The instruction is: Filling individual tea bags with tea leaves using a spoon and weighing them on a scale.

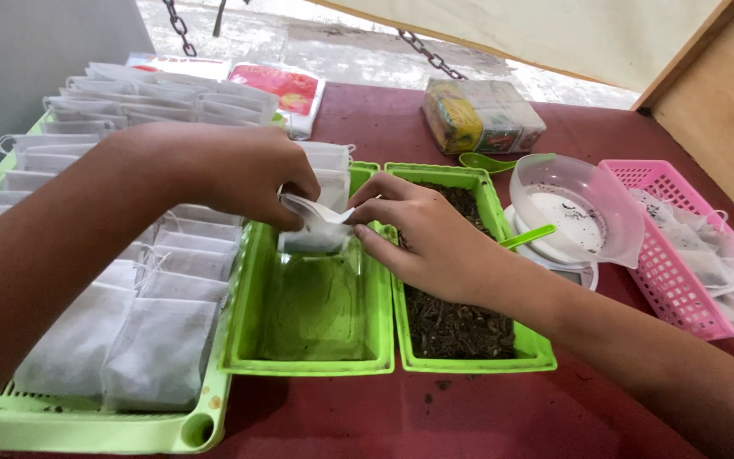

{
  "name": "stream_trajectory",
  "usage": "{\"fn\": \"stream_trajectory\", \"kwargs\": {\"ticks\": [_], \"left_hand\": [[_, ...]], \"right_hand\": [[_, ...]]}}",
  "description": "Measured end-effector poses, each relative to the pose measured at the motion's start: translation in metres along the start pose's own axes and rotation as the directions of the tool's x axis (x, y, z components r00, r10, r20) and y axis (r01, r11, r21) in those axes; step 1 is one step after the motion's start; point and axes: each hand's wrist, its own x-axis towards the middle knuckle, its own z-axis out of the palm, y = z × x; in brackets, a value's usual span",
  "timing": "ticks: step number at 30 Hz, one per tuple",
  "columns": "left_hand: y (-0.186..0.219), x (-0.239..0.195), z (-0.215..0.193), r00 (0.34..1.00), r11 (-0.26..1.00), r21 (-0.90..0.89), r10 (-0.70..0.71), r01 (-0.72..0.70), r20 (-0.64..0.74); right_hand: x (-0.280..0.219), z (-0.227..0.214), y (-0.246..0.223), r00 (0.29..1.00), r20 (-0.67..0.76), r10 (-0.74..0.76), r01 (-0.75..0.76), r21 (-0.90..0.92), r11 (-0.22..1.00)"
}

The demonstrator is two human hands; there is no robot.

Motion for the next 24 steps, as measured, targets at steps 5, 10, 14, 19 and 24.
{"fn": "stream_trajectory", "kwargs": {"ticks": [5, 10, 14, 19, 24], "left_hand": [[-0.009, -0.004, 0.005, 0.994, 0.994, 0.007, -0.106, 0.105, 0.023], [-0.003, -0.008, -0.001, 0.994, 0.993, 0.053, -0.106, 0.106, 0.0], [-0.009, -0.004, 0.004, 0.995, 0.995, 0.094, -0.022, 0.032, -0.1], [-0.001, -0.01, -0.003, 0.993, 0.994, 0.092, -0.045, 0.056, -0.112], [0.006, -0.008, -0.009, 0.992, 0.992, 0.126, -0.017, 0.033, -0.121]], "right_hand": [[0.007, 0.005, 0.002, 0.991, 0.129, 0.044, -0.029, -0.12, 0.992], [0.013, 0.001, -0.001, 0.968, 0.202, 0.147, -0.085, -0.285, 0.955], [0.011, 0.002, 0.001, 0.963, 0.217, 0.162, -0.088, -0.312, 0.946], [0.01, -0.013, -0.011, 0.95, 0.217, 0.225, -0.152, -0.311, 0.938], [-0.014, -0.047, -0.003, 0.977, 0.029, 0.211, -0.19, -0.33, 0.925]]}}
